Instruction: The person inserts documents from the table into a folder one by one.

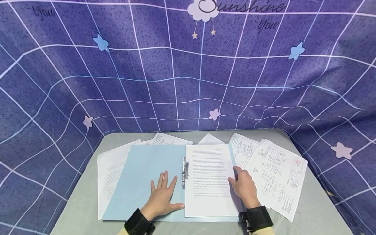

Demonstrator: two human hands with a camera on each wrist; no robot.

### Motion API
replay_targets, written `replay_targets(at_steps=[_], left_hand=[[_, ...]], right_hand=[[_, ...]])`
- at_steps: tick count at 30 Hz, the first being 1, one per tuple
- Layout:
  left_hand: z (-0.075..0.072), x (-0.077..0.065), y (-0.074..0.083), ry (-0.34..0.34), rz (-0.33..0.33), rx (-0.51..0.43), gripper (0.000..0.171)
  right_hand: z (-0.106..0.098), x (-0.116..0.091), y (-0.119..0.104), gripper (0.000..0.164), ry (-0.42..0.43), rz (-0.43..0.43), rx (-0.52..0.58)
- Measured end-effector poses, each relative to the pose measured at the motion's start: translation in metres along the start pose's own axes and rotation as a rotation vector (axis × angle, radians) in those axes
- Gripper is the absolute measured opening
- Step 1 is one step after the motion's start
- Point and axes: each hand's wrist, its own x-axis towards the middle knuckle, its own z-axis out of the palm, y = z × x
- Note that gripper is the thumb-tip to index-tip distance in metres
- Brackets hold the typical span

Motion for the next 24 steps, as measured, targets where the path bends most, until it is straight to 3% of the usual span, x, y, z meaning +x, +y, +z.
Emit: replay_targets(at_steps=[10, 16, 24], left_hand=[[0.000, -0.001, 0.001, -0.004, -0.002, -0.004, 0.111], [-0.003, -0.002, 0.002, -0.013, -0.007, -0.007, 0.112], [-0.003, -0.003, 0.001, -0.009, 0.004, -0.015, 0.111]], right_hand=[[-0.021, -0.002, 0.010, 0.057, 0.058, -0.020, 0.015], [-0.040, 0.001, 0.030, 0.057, 0.105, -0.031, -0.001], [-0.069, -0.001, 0.062, 0.059, 0.109, 0.075, -0.008]])
